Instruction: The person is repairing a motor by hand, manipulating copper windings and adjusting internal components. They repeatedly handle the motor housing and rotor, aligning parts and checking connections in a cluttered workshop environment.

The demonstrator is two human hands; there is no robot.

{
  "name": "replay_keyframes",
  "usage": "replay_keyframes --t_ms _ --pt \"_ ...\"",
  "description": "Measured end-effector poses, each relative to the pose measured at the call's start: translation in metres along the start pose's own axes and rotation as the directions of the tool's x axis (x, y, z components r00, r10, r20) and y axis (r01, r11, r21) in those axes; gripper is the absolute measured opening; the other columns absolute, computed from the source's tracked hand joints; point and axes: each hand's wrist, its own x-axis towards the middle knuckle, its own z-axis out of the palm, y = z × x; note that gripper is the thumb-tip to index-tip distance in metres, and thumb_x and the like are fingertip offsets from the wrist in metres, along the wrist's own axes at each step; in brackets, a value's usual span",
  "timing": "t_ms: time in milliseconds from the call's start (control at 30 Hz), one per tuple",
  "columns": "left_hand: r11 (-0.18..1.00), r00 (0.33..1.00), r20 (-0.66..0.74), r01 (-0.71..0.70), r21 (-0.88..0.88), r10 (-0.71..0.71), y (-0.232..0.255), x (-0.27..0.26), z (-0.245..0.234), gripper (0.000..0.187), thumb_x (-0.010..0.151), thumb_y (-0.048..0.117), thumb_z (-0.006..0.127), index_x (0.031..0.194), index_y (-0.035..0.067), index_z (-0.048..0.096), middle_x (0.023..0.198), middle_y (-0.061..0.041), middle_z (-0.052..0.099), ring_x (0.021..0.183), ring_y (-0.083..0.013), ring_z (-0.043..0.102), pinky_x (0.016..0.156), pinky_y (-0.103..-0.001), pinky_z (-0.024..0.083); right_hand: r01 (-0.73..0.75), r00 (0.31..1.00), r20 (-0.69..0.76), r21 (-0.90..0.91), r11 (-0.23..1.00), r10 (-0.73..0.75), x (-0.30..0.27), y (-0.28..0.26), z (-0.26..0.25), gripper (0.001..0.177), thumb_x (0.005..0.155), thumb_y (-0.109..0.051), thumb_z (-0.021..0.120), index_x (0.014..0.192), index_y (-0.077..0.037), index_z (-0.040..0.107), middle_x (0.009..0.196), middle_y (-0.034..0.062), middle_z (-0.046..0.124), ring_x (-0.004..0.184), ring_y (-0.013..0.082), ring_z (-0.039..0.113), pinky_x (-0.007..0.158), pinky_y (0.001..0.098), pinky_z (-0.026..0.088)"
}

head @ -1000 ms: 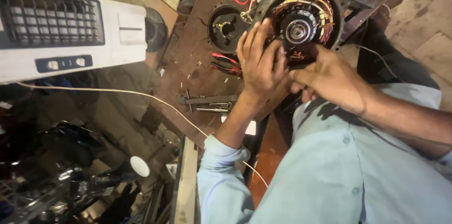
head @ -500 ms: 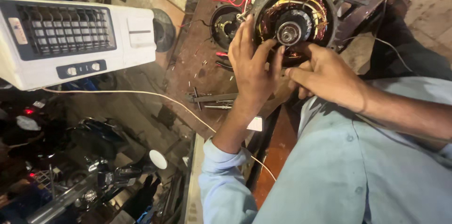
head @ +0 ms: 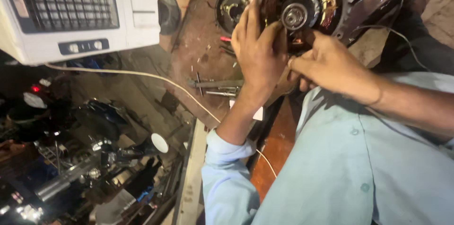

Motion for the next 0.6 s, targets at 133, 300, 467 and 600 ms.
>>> replay_keyframes --t_ms 133,300,467,600 --pt "0.994 0.998 -0.049 -0.046 -0.097 0.041 -0.006 0.000 -0.001 0.019 0.086 0.012 0.080 0.102 0.008 0.072 0.158 -0.019 0.045 0.148 -0.0376 0.044 0.123 -0.050 0.033 -0.011 1.000 0.015 -0.073 0.997 0.012 0.002 0.001 -0.004 0.044 0.091 -0.011 0.062 0.132 0.001 0.053 0.076 0.0105 0.073 0.051 0.0144 0.065 0.045 0.0268 0.049" --pt "0.980 0.993 -0.091 -0.084 -0.180 0.068 -0.010 0.002 -0.006 0.018 0.086 0.011 0.081 0.103 0.008 0.073 0.157 -0.017 0.045 0.149 -0.0351 0.044 0.121 -0.044 0.034 0.010 0.999 0.047 -0.030 0.999 -0.009 0.005 0.004 -0.012 0.048 0.090 -0.011 0.061 0.134 0.003 0.050 0.078 0.0104 0.074 0.053 0.0135 0.065 0.045 0.0262 0.049" --pt "0.971 0.998 -0.060 -0.046 -0.235 0.033 -0.012 0.001 -0.007 0.017 0.089 0.010 0.081 0.104 0.008 0.075 0.158 -0.015 0.046 0.145 -0.0329 0.045 0.121 -0.042 0.034 0.043 0.997 0.073 -0.037 0.998 -0.040 0.006 0.007 -0.016 0.050 0.091 -0.012 0.060 0.137 0.005 0.049 0.077 0.0112 0.074 0.054 0.0125 0.065 0.046 0.0253 0.050" --pt "0.975 0.997 -0.060 -0.063 -0.215 0.052 -0.012 0.000 -0.007 0.016 0.089 0.010 0.081 0.103 0.008 0.074 0.156 -0.016 0.047 0.149 -0.0352 0.045 0.120 -0.043 0.035 0.017 0.998 0.063 -0.099 0.995 -0.011 0.005 0.005 -0.016 0.053 0.090 -0.013 0.061 0.137 0.007 0.048 0.077 0.0100 0.074 0.053 0.0123 0.065 0.045 0.0255 0.051"
